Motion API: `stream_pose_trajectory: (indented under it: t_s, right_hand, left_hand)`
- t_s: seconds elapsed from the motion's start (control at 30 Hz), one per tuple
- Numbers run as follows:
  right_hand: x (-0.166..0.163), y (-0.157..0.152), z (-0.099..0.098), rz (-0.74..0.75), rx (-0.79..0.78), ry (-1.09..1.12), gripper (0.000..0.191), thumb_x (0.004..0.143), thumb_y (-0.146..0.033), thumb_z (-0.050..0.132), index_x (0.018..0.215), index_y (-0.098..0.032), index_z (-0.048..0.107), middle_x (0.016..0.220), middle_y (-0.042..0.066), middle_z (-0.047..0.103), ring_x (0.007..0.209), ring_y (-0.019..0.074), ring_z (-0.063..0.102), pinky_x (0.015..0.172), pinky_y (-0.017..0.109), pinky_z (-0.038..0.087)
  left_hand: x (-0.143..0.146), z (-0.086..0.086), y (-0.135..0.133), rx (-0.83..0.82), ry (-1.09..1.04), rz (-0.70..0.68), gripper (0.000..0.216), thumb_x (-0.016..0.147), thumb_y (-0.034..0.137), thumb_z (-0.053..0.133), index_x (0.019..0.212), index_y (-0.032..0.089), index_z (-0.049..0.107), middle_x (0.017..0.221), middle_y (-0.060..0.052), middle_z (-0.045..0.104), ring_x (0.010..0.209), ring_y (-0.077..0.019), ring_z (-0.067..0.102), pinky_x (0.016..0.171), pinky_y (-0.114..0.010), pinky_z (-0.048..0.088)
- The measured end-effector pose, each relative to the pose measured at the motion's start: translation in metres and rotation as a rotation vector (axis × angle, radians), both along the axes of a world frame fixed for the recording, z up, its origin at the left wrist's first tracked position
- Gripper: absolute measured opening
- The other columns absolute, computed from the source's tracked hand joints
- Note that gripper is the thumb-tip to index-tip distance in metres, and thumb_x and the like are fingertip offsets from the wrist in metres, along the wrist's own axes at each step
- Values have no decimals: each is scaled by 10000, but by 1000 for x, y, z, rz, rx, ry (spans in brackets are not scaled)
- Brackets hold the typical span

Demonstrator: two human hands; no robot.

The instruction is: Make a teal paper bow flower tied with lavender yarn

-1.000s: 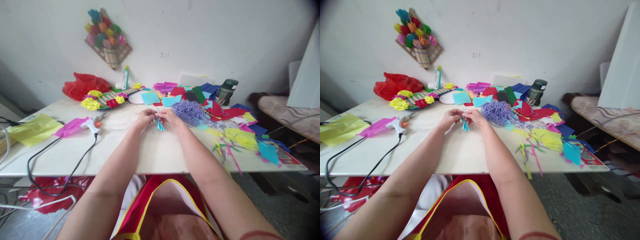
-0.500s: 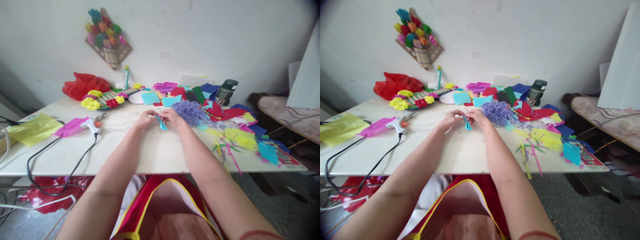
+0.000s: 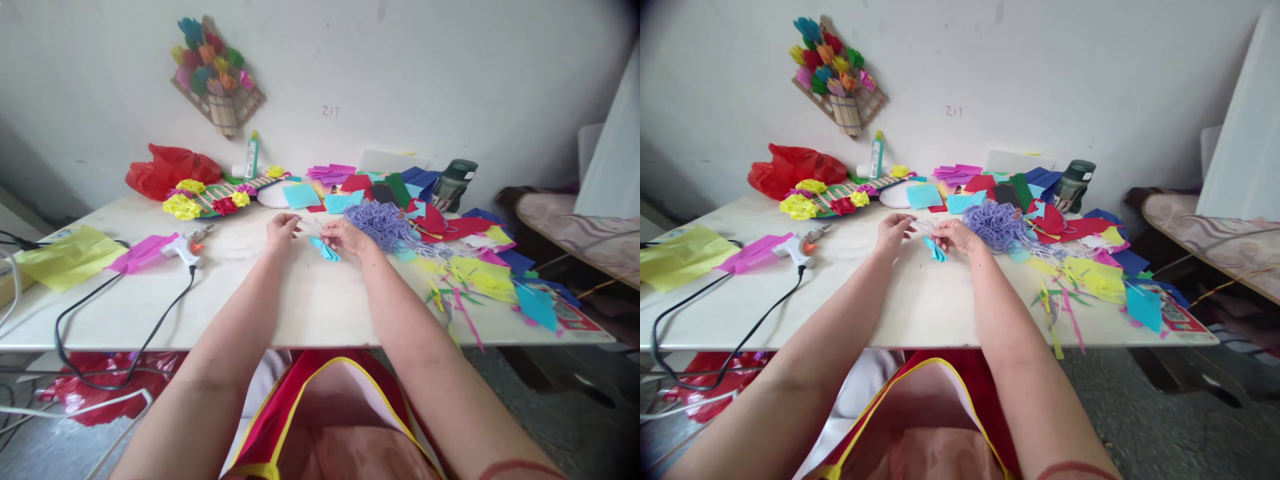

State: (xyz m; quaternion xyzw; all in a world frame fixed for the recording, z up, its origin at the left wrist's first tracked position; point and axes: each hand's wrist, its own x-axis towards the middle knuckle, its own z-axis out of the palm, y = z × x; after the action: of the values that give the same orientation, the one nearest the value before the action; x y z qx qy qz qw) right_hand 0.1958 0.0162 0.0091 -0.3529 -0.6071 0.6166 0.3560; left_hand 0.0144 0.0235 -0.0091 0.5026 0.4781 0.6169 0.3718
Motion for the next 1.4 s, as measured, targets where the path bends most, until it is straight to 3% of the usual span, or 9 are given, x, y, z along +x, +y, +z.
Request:
stream_pose_trajectory:
  t_s: [0.13,0.27,0.5,0.63,0.77,0.87,1.17,1.3,1.4]
  right_hand:
    - [4,3,-1,38,1,35,185,650,-273,698,618,-121,598,453,-30,541,358,58,436,343,178,339]
    - [5,5,-3,37,17,67,201,652,-299,692,622,-125,597,448,-33,535,348,55,418,330,177,320]
    - [3,3,-4,-34,43,102,195,617,-294,700,617,-123,605,450,-37,536,346,58,432,333,183,346]
    - [0,2,-5,-62,47,42,207,611,-293,710,593,-119,600,450,-31,542,337,57,433,324,185,345]
    - [-2,2,-4,-70,65,-22,226,617,-304,727,599,-114,606,446,-29,547,335,54,433,324,181,345]
    - [-2,2,-1,-83,93,-13,240,614,-325,729,606,-119,607,448,-32,548,332,58,433,316,185,342]
    - [-8,2,-1,-263,308,-5,247,703,-334,665,571,-150,566,472,-32,552,383,66,486,402,191,417]
    - [-10,6,-6,-270,347,-103,250,744,-291,637,550,-157,557,443,-32,536,382,73,485,422,197,420]
    - [-14,8,-10,-280,354,-177,260,747,-282,647,536,-162,554,442,-33,536,384,79,485,414,200,408]
  left_hand:
    - [-6,4,0,-29,-479,-79,88,712,187,619,761,142,562,887,-66,694,659,-98,659,601,-188,479]
    - [-10,4,6,51,-615,-44,68,730,134,589,734,156,524,899,-81,704,901,-144,680,840,-248,497]
    - [-12,1,8,277,-14,210,85,748,136,529,805,175,578,1195,-89,652,1188,-177,553,1015,-312,388]
    - [-11,3,3,107,404,269,155,728,136,525,817,174,646,1108,-73,692,1110,-205,594,955,-306,425]
    - [-9,4,0,-159,755,153,226,716,169,544,869,175,710,952,-72,726,953,-219,644,875,-295,458]
    - [-8,4,-1,-214,909,88,279,730,219,543,931,172,730,965,-97,722,967,-232,635,873,-291,455]
    - [-6,12,-8,-214,1129,82,300,697,309,549,907,230,748,1007,-101,705,1166,-313,493,1019,-423,339]
    - [-7,10,-7,-74,934,201,335,615,226,622,941,240,695,1093,-95,667,1170,-345,461,995,-474,341]
    - [-9,11,-8,111,706,305,381,607,148,577,967,242,655,1067,-67,646,1036,-285,542,940,-414,396]
